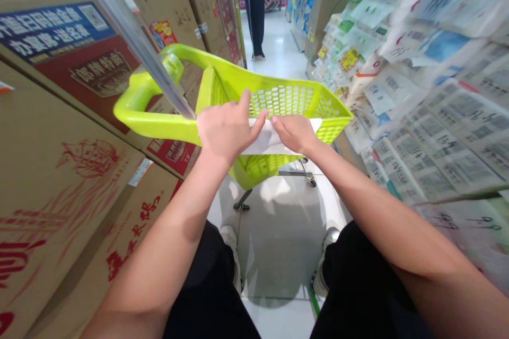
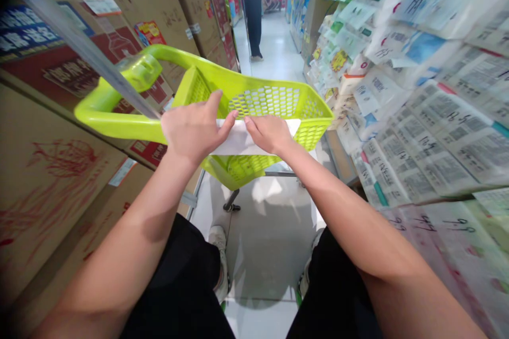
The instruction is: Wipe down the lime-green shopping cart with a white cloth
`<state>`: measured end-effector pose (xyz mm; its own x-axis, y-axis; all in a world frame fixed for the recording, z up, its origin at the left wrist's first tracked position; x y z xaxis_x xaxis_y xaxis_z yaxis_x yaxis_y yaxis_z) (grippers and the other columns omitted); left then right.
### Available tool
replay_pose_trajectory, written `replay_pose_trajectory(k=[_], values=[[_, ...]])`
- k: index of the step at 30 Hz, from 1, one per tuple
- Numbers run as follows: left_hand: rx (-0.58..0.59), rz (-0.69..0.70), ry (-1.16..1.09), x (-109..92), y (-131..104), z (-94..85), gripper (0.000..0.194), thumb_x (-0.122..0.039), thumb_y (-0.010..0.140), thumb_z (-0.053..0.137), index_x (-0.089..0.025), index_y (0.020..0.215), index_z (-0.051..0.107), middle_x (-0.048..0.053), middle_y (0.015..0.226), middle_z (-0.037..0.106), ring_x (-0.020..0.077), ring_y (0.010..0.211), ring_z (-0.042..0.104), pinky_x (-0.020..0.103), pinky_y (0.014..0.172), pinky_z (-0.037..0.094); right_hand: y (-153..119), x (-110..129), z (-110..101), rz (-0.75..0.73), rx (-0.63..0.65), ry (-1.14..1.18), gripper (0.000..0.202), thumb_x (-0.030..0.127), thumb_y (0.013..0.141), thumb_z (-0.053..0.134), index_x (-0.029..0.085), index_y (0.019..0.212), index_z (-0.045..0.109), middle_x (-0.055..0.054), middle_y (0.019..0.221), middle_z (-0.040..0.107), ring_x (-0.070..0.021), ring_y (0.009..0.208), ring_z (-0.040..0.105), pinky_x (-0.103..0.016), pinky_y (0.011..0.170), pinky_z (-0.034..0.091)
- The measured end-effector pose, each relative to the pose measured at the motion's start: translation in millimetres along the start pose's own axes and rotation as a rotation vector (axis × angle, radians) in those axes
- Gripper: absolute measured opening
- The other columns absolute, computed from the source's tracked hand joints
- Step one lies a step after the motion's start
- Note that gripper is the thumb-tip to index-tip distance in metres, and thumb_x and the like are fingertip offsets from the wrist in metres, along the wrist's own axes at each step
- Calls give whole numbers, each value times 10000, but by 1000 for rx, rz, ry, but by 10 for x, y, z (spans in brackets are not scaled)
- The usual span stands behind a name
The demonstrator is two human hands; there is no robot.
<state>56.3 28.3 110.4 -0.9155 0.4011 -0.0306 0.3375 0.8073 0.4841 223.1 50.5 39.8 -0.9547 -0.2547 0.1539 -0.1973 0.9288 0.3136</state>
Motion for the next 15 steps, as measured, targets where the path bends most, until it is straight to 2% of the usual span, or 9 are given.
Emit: replay_pose_trajectory(k=[2,6,8,9,11,15], values=[[17,-21,16,63,-28,5,730,-710,1002,315,-182,1346,682,157,875,756,363,1007,707,433,862,470,-35,-298,-6,75,37,-72,768,586,1099,153,194,1014,808,-148,955,799,-317,889,728,-370,699,398],[34,-3,56,119,-37,35,637,-668,994,346,-200,1080,770,142,807,730,355,931,708,470,830,479,-150,-1154,-52,332,65,-172,796,577,1086,172,135,982,826,-211,973,793,-352,938,736,-379,711,406],[25,10,65,103,-27,49,622,-656,993,352,-200,1035,772,143,800,725,347,902,703,470,810,473,-190,-1334,-66,396,61,-188,771,559,1084,194,126,1009,828,-220,1001,796,-352,963,736,-374,718,407],[19,7,67,88,-22,52,620,-656,993,352,-198,1040,768,145,803,726,343,896,700,463,803,469,-195,-1310,-68,390,57,-191,748,554,1083,212,131,1027,827,-216,1005,798,-348,967,736,-371,720,404],[7,-7,67,50,-15,46,623,-662,995,348,-197,1083,753,150,821,733,338,902,695,444,794,460,-180,-1053,-63,307,46,-177,699,556,1082,249,151,1062,818,-191,997,804,-333,953,734,-362,724,397],[9,-7,62,-18,-16,10,636,-673,997,342,-199,1169,731,171,897,758,347,929,706,428,790,457,-112,-171,-67,-11,-30,-16,637,553,1107,234,213,1124,773,-110,1099,811,-278,968,722,-341,750,395]])
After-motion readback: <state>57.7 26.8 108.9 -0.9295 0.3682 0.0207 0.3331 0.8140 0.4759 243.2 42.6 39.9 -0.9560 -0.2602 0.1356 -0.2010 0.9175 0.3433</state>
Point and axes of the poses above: each hand's wrist, its own y-axis towards the middle knuckle, its own z-axis out of the palm, x = y × z, the point moved 5 cm from there along y, towards the middle knuckle
